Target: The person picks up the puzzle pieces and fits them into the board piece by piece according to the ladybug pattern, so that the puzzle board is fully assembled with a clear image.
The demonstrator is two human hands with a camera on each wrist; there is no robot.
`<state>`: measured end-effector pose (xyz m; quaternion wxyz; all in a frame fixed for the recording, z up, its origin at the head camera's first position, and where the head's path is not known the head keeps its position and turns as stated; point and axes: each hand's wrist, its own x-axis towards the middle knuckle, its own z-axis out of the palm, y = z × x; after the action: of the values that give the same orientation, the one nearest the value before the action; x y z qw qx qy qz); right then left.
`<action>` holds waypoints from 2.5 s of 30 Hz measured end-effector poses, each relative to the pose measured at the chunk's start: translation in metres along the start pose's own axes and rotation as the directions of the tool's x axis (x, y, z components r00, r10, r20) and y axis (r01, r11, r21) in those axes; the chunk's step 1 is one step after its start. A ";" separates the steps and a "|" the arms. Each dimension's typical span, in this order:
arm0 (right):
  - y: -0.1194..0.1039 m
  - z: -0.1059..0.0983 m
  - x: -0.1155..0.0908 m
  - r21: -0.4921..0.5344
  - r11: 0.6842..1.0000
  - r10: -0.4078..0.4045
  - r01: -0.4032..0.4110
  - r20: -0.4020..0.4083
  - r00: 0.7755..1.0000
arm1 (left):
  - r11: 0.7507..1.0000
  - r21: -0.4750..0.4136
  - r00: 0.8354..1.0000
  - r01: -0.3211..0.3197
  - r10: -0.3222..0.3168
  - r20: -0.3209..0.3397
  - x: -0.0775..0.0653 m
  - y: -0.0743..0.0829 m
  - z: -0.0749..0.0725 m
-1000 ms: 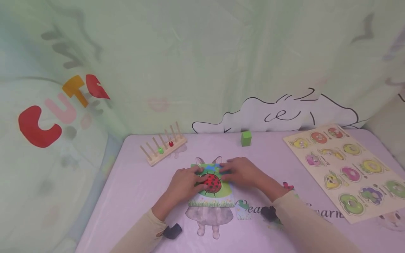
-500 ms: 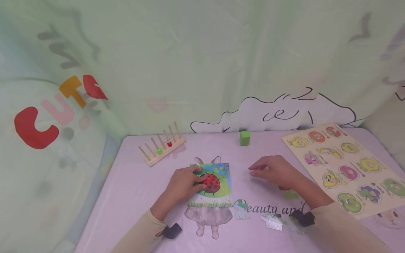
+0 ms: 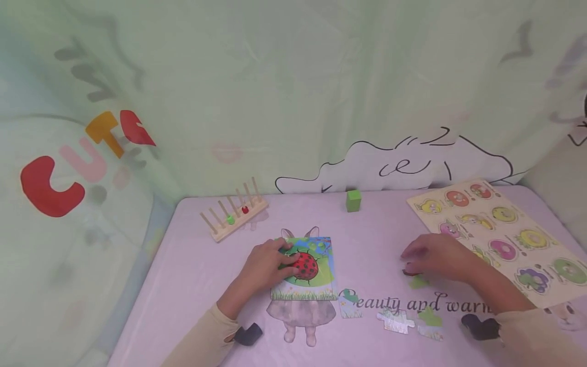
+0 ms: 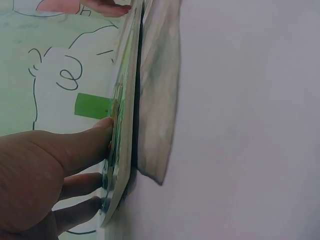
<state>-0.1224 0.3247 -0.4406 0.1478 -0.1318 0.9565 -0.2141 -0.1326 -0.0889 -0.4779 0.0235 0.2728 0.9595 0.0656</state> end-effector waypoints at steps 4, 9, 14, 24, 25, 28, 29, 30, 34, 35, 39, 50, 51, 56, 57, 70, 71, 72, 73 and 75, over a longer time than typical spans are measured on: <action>0.009 0.000 -0.002 -0.015 1.000 0.018 -0.018 0.006 1.000 | 1.000 -0.020 1.000 0.015 -0.015 -0.005 -0.001 0.000 -0.002; 0.016 0.004 -0.003 0.006 0.999 0.031 -0.031 0.004 1.000 | 0.997 -0.052 0.999 0.049 -0.049 0.007 -0.001 0.001 -0.003; 0.022 0.009 -0.004 0.017 1.000 -0.003 0.003 0.009 1.000 | 0.998 -0.046 0.999 0.051 -0.050 0.021 -0.002 0.002 -0.005; 0.023 0.013 -0.003 0.021 1.000 -0.022 0.022 0.026 0.999 | 0.997 -0.031 0.997 0.072 -0.071 0.038 -0.001 0.003 -0.004; 0.022 0.013 -0.003 0.023 1.000 -0.021 0.020 0.028 0.999 | 0.997 -0.031 0.996 0.075 -0.073 0.041 -0.001 0.003 -0.005; 0.022 0.013 -0.003 0.020 0.999 -0.027 0.027 0.037 0.999 | 0.996 -0.030 0.996 0.079 -0.077 0.048 -0.001 0.004 -0.004; 0.022 0.012 -0.003 0.019 0.999 -0.031 0.030 0.040 0.999 | 0.996 -0.029 0.996 0.080 -0.078 0.051 -0.001 0.004 -0.005; 0.022 0.012 -0.003 0.015 0.999 -0.029 0.028 0.041 0.999 | 0.997 -0.025 0.996 0.079 -0.078 0.051 -0.001 0.004 -0.005; 0.020 0.012 -0.001 0.008 1.000 -0.025 0.024 0.054 0.998 | 0.997 -0.013 0.996 0.077 -0.077 0.051 -0.001 0.005 -0.005; 0.020 0.012 -0.001 0.009 1.000 -0.018 0.018 0.057 0.998 | 0.997 -0.011 0.996 0.077 -0.076 0.050 -0.001 0.005 -0.005; 0.017 0.011 -0.001 0.019 1.000 -0.021 0.020 0.067 0.998 | 0.997 -0.004 0.996 0.072 -0.072 0.048 -0.001 0.004 -0.005; 0.014 0.006 -0.002 0.111 0.993 -0.046 0.037 0.083 0.996 | 0.998 -0.001 0.997 0.063 -0.063 0.050 0.000 0.004 -0.004; 0.013 0.006 -0.002 0.137 0.990 -0.046 0.034 0.089 0.995 | 0.998 -0.001 0.997 0.063 -0.063 0.052 0.000 0.004 -0.005; 0.010 0.006 -0.001 0.284 0.958 -0.074 0.037 0.120 0.990 | 0.998 0.004 0.997 0.062 -0.062 0.055 0.000 0.004 -0.004; 0.009 0.006 0.000 0.315 0.949 -0.077 0.032 0.132 0.988 | 0.998 0.007 0.997 0.062 -0.062 0.055 0.000 0.003 -0.004; -0.022 0.012 0.012 0.528 0.849 -0.160 0.020 0.221 0.962 | 0.998 -0.008 0.996 0.069 -0.068 0.055 0.000 0.003 -0.002; -0.026 0.013 0.013 0.529 0.848 -0.157 0.023 0.210 0.965 | 0.998 -0.009 0.996 0.070 -0.069 0.055 0.000 0.003 -0.002; -0.029 0.014 0.015 0.531 0.847 -0.150 0.023 0.198 0.969 | 0.997 -0.008 0.996 0.071 -0.070 0.057 0.000 0.003 -0.003; -0.033 0.015 0.017 0.531 0.847 -0.141 0.021 0.187 0.972 | 0.997 -0.008 0.996 0.072 -0.072 0.057 0.000 0.003 -0.003; -0.040 0.016 0.021 0.546 0.838 -0.113 0.004 0.167 0.980 | 0.997 -0.010 0.996 0.074 -0.074 0.058 0.000 0.003 -0.003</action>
<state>-0.1285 0.2773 -0.4414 0.2639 -0.1339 0.8335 -0.4666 -0.1313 -0.0867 -0.4741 0.0551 0.2388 0.9675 0.0627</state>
